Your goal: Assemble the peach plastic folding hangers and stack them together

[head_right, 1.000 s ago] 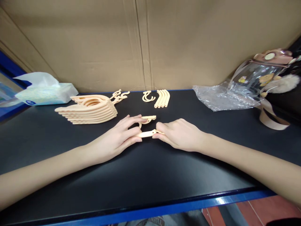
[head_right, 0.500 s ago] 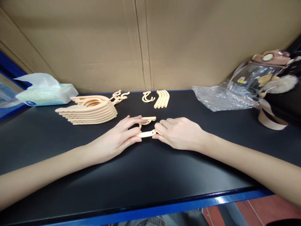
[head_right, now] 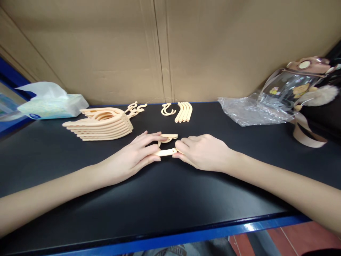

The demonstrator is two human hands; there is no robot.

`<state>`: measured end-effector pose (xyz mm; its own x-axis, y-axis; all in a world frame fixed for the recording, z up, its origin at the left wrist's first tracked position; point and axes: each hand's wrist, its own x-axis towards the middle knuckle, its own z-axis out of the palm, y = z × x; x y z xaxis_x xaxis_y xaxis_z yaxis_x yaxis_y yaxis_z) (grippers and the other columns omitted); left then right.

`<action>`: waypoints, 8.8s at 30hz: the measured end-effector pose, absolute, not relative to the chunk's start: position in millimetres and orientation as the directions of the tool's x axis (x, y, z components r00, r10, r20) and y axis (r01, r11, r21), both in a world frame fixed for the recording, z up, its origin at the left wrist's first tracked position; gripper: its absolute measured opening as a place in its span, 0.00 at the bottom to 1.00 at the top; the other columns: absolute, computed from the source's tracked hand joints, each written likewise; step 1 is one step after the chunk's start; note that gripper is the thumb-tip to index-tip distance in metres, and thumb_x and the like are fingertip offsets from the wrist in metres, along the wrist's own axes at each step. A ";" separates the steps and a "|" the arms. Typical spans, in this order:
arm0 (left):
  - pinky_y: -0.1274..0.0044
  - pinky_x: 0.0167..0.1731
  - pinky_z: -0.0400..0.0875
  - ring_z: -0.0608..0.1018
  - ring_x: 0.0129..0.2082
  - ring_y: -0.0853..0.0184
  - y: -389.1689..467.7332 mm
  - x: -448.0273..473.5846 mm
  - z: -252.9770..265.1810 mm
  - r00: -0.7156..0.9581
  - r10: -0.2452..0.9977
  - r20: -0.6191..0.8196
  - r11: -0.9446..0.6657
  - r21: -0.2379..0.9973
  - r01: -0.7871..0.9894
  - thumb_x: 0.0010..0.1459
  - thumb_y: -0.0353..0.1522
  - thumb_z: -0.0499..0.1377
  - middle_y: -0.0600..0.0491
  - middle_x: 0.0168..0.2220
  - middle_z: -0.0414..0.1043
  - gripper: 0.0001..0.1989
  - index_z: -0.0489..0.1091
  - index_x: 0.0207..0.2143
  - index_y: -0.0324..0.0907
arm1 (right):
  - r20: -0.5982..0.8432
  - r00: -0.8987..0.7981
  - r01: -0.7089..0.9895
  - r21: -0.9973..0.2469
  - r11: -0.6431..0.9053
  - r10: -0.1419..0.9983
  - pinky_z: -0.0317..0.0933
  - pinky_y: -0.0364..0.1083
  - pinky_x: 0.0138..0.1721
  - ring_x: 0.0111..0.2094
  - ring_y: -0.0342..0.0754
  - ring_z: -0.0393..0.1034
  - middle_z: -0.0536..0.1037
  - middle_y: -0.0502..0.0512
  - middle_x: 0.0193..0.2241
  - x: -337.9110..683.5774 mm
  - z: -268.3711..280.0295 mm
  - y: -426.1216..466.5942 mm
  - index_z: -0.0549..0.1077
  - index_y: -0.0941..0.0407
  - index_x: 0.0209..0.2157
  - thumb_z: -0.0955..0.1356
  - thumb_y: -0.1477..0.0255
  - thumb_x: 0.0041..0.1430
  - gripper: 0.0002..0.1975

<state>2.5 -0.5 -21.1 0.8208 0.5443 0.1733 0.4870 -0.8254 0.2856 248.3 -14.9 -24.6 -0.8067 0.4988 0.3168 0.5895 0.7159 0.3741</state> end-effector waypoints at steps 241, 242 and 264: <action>0.66 0.42 0.66 0.72 0.44 0.56 2.4 -5.1 -13.1 0.791 0.564 0.235 -0.825 0.144 0.546 0.57 0.48 0.57 0.45 0.46 0.70 0.21 0.65 0.40 0.39 | 0.239 -0.785 0.544 -0.176 0.820 0.572 0.56 0.55 0.57 0.57 0.53 0.59 0.67 0.62 0.57 255.4 -19.5 -14.9 0.63 0.57 0.57 0.63 0.63 0.63 0.23; 0.66 0.42 0.66 0.72 0.43 0.57 2.3 -5.1 -13.0 0.787 0.569 0.237 -0.822 0.158 0.547 0.56 0.48 0.57 0.45 0.45 0.70 0.21 0.65 0.40 0.39 | 0.248 -0.784 0.538 -0.186 0.822 0.569 0.56 0.56 0.57 0.57 0.52 0.60 0.67 0.62 0.57 255.4 -19.2 -14.9 0.61 0.56 0.59 0.63 0.63 0.63 0.24; 0.67 0.47 0.66 0.72 0.48 0.55 -0.4 -8.3 -10.5 0.778 0.364 0.512 -0.856 -0.145 0.496 0.57 0.51 0.57 0.40 0.50 0.71 0.34 0.60 0.54 0.34 | 0.084 -0.384 0.323 -0.921 0.220 0.919 0.63 0.49 0.39 0.32 0.45 0.67 0.72 0.48 0.29 250.8 -14.6 -11.2 0.63 0.52 0.51 0.69 0.61 0.56 0.23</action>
